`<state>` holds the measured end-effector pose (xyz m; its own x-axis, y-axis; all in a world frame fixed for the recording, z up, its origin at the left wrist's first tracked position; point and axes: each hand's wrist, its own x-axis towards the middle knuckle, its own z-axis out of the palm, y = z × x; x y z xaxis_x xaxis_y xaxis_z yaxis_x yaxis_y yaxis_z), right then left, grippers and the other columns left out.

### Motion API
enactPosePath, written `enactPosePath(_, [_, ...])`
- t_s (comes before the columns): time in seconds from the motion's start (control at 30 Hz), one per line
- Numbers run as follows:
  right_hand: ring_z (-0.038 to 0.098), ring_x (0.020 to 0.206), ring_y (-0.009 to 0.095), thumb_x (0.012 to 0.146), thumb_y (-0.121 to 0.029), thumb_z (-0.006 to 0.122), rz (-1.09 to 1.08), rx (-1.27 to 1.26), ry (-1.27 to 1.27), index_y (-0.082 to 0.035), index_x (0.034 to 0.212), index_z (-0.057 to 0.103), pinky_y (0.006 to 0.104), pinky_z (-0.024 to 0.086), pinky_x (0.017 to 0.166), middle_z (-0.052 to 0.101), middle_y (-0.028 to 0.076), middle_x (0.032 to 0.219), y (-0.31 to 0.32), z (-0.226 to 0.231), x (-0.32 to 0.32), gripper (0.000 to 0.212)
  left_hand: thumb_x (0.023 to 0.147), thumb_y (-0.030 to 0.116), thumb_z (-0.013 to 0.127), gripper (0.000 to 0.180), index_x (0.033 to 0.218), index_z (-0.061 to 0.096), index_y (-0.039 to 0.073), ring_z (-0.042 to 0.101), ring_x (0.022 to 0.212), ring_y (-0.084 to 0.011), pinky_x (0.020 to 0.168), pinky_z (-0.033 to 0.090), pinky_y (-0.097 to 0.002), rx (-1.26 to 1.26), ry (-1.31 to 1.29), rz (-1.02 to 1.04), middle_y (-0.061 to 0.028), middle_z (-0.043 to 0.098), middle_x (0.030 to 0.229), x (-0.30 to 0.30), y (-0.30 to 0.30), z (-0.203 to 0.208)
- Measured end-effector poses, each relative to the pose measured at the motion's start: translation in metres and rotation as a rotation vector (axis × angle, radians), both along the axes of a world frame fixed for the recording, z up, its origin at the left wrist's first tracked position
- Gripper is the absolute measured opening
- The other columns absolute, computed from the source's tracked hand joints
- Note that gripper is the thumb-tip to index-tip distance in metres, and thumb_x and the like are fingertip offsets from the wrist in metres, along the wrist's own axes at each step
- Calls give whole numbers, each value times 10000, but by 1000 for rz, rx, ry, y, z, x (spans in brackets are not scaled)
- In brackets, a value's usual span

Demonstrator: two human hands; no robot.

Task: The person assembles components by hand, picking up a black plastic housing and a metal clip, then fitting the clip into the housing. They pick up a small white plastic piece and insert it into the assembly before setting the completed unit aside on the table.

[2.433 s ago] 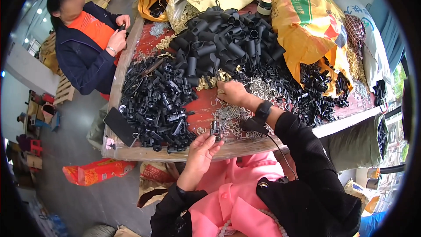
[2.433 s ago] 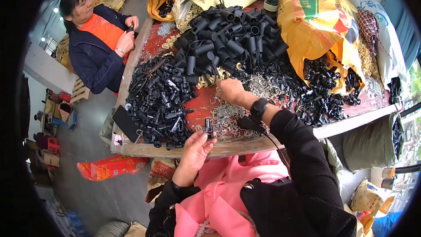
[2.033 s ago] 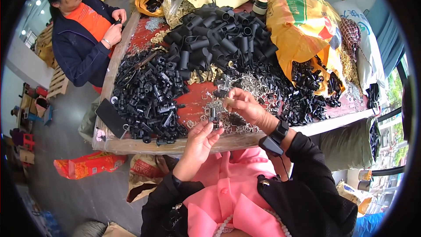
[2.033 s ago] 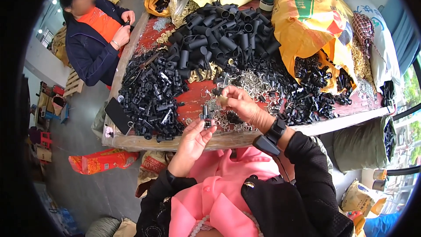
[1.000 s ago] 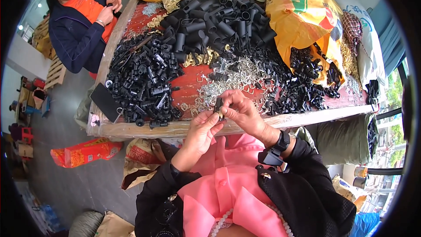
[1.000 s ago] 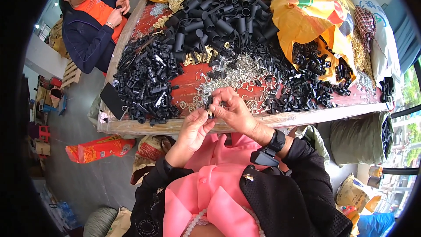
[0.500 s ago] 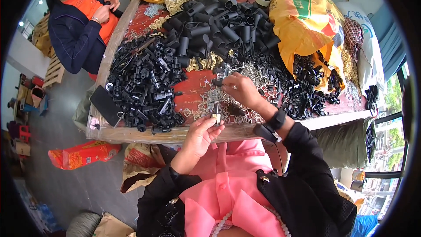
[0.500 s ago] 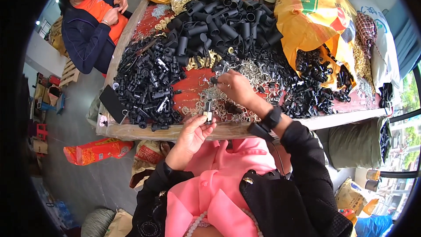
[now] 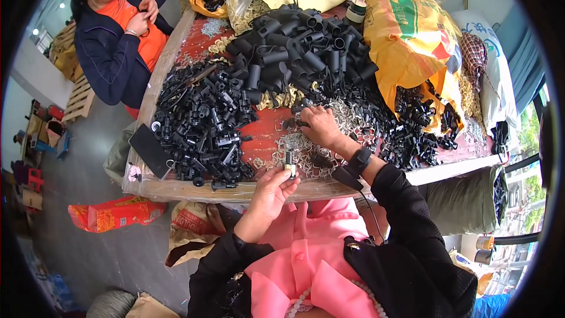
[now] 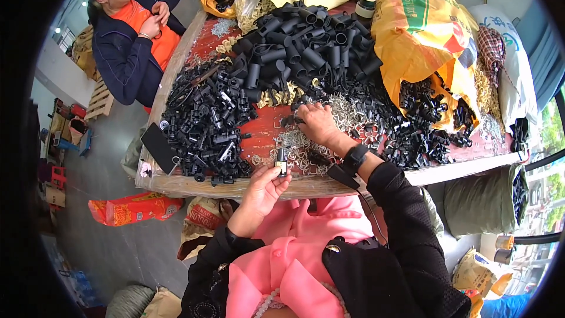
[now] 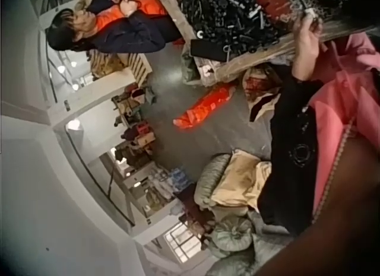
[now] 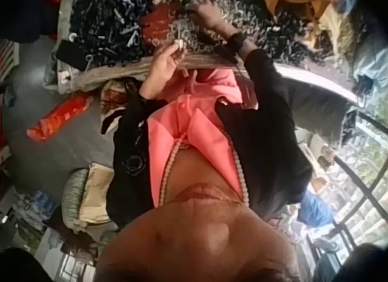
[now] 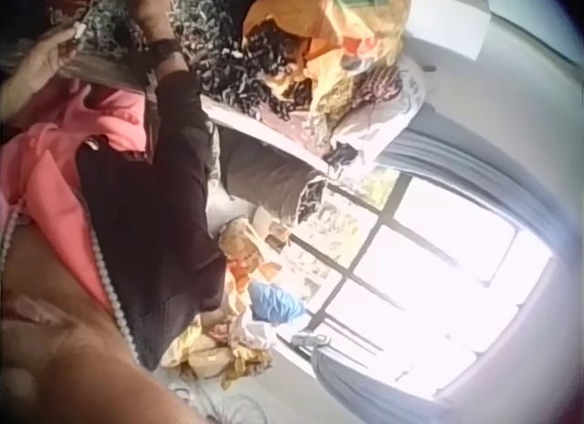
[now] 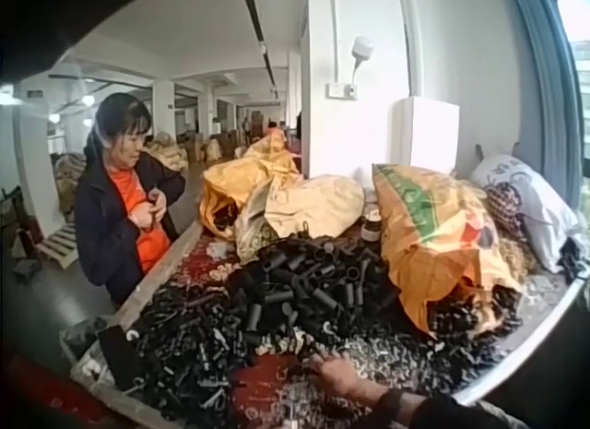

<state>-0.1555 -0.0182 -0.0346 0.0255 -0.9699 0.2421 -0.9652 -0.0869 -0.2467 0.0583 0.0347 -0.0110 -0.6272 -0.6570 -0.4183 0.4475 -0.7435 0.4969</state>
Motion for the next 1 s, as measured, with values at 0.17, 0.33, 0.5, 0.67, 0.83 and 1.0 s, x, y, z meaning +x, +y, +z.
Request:
enactPosePath(0.17, [529, 683, 243, 672, -139, 618, 106, -1, -294, -65, 832, 492, 333, 413, 625, 535, 52, 729, 9, 9, -4, 217, 791, 81, 534, 143, 928, 532, 41, 582, 761, -159, 655, 483, -219, -27, 12, 8, -63, 585, 853, 2, 4, 4])
enactPosePath(0.33, [533, 587, 126, 767, -63, 565, 199, 192, -1215, -26, 801, 500, 219, 435, 540, 535, 4, 708, 23, 18, -8, 82, 793, 84, 542, 137, 922, 534, 39, 581, 760, -150, 655, 479, -210, -53, 19, 40, -59, 583, 855, 1, 5, 7])
enactPosePath(0.5, [517, 634, 71, 805, -39, 521, 199, 287, -1556, -4, 811, 532, 187, 436, 554, 514, -18, 714, 46, 39, -3, 37, 793, 85, 547, 143, 925, 535, 31, 580, 767, -144, 659, 478, -207, -86, 1, 50, -56, 581, 863, -5, 2, 10])
enactPosePath(0.67, [511, 655, 75, 796, -48, 537, 264, 375, -1607, -24, 907, 558, 203, 439, 601, 520, -4, 764, 71, 64, 9, 115, 789, 81, 556, 159, 936, 538, 25, 580, 776, -146, 669, 476, -206, -158, -11, 41, -53, 580, 873, -14, 3, 18])
enactPosePath(0.83, [509, 673, 72, 794, -43, 543, 392, 222, -1363, -20, 920, 557, 198, 435, 605, 513, 10, 832, 82, 70, 26, 129, 792, 85, 551, 152, 938, 546, 43, 583, 792, -166, 693, 479, -224, -194, 30, 0, -50, 586, 882, -16, 5, 19])
enactPosePath(1.0, [516, 663, 75, 790, -59, 556, 357, 38, -1307, -11, 879, 544, 195, 431, 561, 520, 7, 808, 90, 60, 31, 102, 795, 92, 547, 159, 949, 550, 52, 581, 807, -158, 706, 481, -239, -200, -2, -12, -44, 588, 888, -18, 7, 19])
